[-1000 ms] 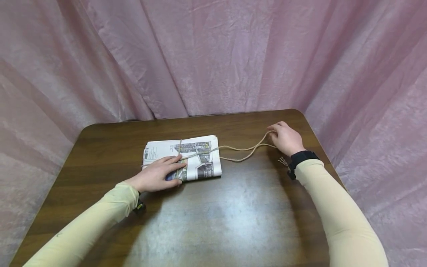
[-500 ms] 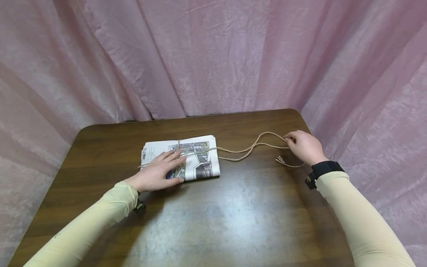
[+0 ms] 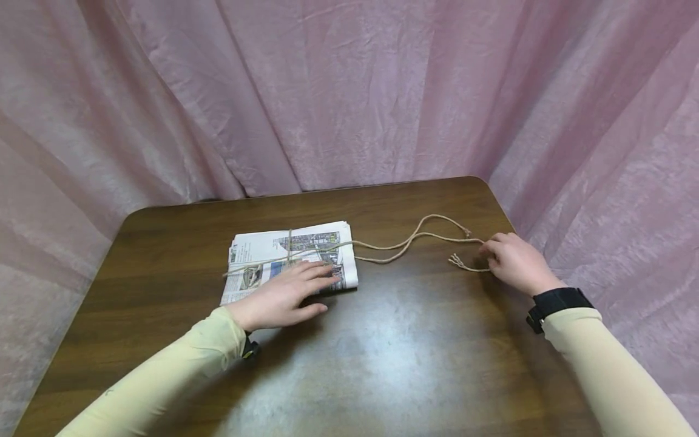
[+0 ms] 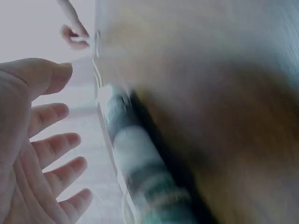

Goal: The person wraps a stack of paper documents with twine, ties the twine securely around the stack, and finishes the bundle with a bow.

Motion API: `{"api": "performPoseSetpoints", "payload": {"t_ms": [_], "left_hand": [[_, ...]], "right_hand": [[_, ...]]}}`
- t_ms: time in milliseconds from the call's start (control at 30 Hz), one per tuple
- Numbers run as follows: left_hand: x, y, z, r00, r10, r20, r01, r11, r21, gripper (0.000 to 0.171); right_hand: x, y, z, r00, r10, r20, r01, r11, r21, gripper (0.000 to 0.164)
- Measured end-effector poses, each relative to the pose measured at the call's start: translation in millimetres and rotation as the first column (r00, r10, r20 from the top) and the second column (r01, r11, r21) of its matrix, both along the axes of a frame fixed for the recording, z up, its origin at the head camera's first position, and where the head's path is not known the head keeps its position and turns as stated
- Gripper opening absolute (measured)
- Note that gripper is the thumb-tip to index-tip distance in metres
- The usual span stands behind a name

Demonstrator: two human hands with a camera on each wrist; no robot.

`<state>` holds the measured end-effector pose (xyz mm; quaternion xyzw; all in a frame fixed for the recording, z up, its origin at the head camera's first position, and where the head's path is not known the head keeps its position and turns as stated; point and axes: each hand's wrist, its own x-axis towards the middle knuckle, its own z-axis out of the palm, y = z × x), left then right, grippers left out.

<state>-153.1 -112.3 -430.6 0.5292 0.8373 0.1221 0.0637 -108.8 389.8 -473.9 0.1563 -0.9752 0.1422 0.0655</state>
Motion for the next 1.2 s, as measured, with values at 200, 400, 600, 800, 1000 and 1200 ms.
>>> {"api": "performPoseSetpoints", "payload": {"t_ms": [200,400,600,800,1000,1200], "left_hand": [[19.5,18.3,-2.8,0.996,-0.085,-0.027,0.085,0.996,-0.013,0.053],[33.4,32.9,-4.6,0.994,-0.107,-0.014,0.106,0.992,-0.062,0.048],[39.6,42.9,-6.6,0.991,-0.133,-0.009,0.131,0.986,-0.102,0.046],[42.7,46.3,-13.5,0.988,-0.157,-0.009,0.155,0.983,-0.095,0.044],[44.8,44.9,-16.0,0.988,-0.157,0.002,0.157,0.985,-0.076,0.043],[45.8,41.9,-17.0,0.989,-0.142,0.031,0.144,0.987,-0.072,0.043]], "right_hand": [[-1.3,7.6,-5.8,0.995,-0.09,-0.038,0.09,0.996,-0.005,0.022],[-17.2,3.5,-6.6,0.991,-0.128,-0.025,0.126,0.989,-0.08,0.014],[-33.0,-10.6,-8.8,0.996,-0.083,-0.009,0.082,0.994,-0.07,0.017],[-40.6,-18.3,-12.1,0.994,-0.103,0.038,0.102,0.995,0.017,0.017],[-40.7,-20.1,-16.8,0.993,-0.118,0.032,0.117,0.993,0.016,0.006],[-38.0,-23.6,-13.9,0.998,-0.062,0.031,0.063,0.997,-0.034,0.005]]}}
